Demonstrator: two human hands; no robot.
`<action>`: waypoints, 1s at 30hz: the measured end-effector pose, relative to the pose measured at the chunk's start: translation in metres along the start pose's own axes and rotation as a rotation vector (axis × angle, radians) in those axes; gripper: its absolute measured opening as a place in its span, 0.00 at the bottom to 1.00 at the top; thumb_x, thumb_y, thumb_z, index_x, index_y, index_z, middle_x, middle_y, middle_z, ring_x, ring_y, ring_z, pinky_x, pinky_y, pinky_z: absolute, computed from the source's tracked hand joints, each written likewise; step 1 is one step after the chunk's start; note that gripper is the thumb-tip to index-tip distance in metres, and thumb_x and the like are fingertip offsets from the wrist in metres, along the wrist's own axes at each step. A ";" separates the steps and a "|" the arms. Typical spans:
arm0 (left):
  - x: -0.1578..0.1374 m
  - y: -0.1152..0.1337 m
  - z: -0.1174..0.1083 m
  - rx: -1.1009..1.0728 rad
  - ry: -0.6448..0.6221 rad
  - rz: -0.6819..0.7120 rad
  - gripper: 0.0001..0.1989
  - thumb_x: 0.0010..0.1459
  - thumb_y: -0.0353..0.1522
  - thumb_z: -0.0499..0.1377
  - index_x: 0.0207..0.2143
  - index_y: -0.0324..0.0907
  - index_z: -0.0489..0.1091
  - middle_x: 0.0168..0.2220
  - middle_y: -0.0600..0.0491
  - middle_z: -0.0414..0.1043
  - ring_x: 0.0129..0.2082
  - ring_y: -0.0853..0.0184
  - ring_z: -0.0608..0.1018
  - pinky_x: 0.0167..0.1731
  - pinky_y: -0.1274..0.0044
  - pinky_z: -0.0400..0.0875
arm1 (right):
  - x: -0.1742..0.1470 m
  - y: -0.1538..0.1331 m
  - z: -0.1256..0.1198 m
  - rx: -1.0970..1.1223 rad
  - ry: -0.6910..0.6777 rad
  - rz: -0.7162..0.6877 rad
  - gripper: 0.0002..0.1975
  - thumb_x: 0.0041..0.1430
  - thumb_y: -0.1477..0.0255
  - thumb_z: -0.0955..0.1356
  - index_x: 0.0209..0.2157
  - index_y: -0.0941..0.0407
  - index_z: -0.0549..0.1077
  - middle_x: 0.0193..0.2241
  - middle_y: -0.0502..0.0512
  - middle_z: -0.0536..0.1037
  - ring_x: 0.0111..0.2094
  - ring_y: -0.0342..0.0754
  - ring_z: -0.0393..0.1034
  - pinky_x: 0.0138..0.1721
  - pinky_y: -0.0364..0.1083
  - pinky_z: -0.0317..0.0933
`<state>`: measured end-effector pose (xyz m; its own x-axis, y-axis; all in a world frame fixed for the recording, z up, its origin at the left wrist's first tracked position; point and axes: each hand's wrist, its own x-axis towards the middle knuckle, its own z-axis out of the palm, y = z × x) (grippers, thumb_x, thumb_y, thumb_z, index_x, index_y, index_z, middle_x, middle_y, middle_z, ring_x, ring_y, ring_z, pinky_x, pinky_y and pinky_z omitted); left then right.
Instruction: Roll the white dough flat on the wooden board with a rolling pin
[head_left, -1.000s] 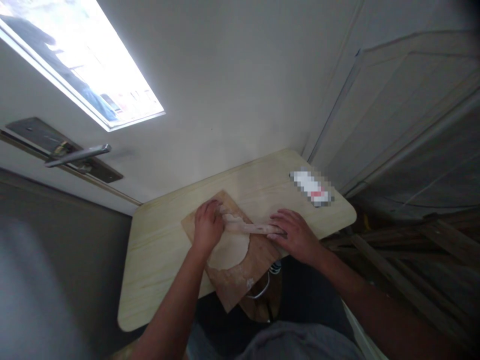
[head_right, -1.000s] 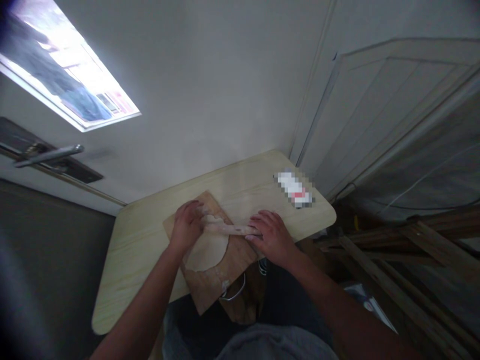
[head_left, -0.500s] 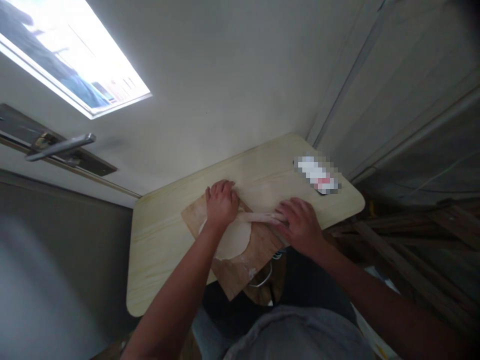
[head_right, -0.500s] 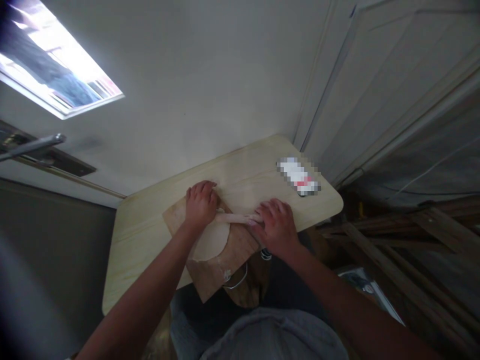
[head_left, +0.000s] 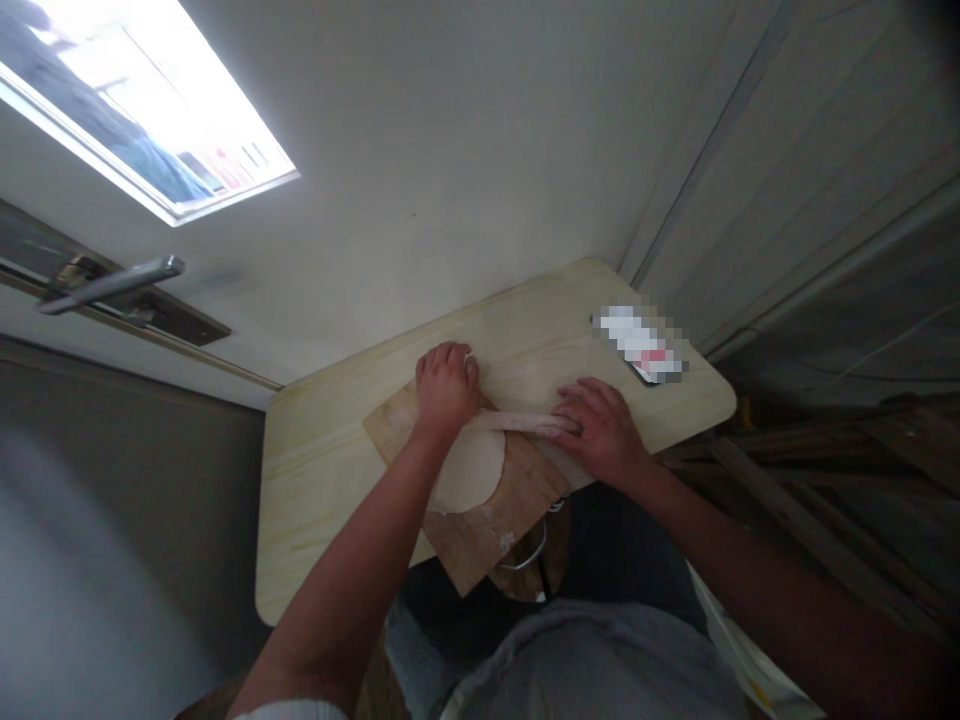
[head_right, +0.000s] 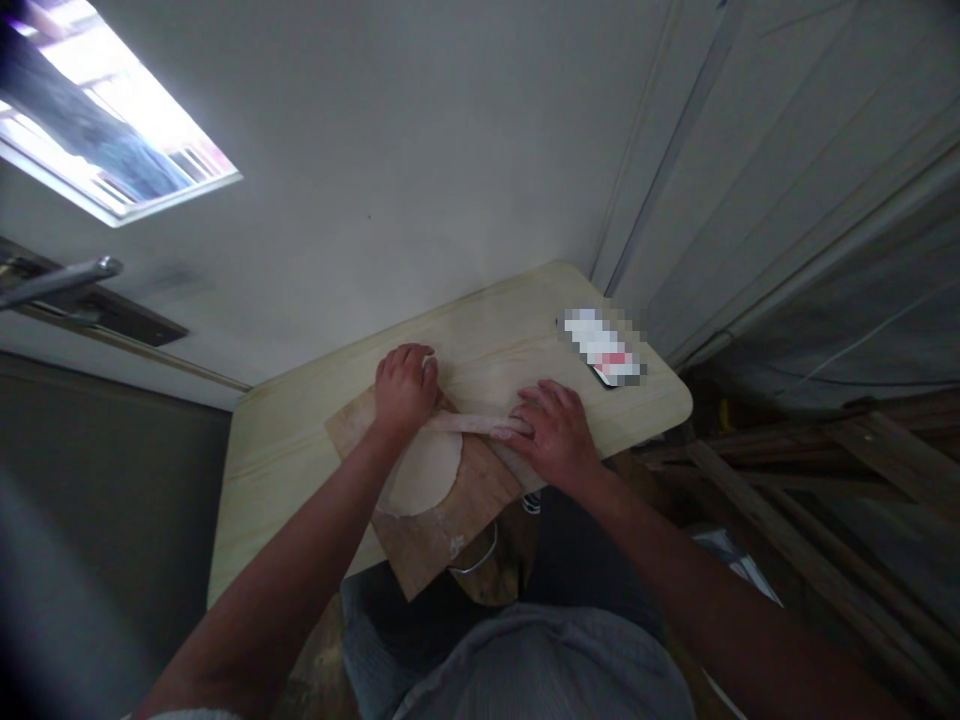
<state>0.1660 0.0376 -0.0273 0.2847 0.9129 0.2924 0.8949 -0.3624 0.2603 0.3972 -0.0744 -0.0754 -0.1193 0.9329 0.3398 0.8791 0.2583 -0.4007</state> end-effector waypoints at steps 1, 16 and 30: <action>-0.005 0.000 -0.003 -0.001 0.001 0.004 0.17 0.68 0.35 0.46 0.50 0.42 0.71 0.50 0.46 0.73 0.52 0.58 0.71 0.56 0.65 0.60 | -0.003 -0.002 -0.001 0.010 0.005 -0.014 0.17 0.57 0.53 0.70 0.38 0.52 0.80 0.51 0.56 0.77 0.58 0.59 0.61 0.59 0.58 0.55; -0.060 0.006 -0.009 0.042 -0.029 -0.007 0.19 0.68 0.40 0.48 0.55 0.45 0.68 0.60 0.45 0.68 0.60 0.53 0.66 0.61 0.58 0.55 | -0.013 -0.035 -0.006 0.033 0.024 -0.034 0.16 0.55 0.56 0.72 0.38 0.52 0.78 0.45 0.57 0.79 0.51 0.57 0.66 0.56 0.57 0.57; -0.027 0.008 0.003 0.059 -0.030 0.002 0.17 0.67 0.37 0.50 0.55 0.48 0.68 0.60 0.47 0.68 0.60 0.52 0.66 0.61 0.55 0.54 | -0.018 -0.021 0.001 -0.054 0.131 0.075 0.15 0.65 0.59 0.65 0.42 0.54 0.77 0.47 0.58 0.78 0.55 0.58 0.63 0.58 0.58 0.52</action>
<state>0.1663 0.0110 -0.0356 0.2962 0.9177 0.2648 0.9128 -0.3536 0.2043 0.3801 -0.0963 -0.0742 0.0058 0.9075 0.4200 0.9071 0.1720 -0.3842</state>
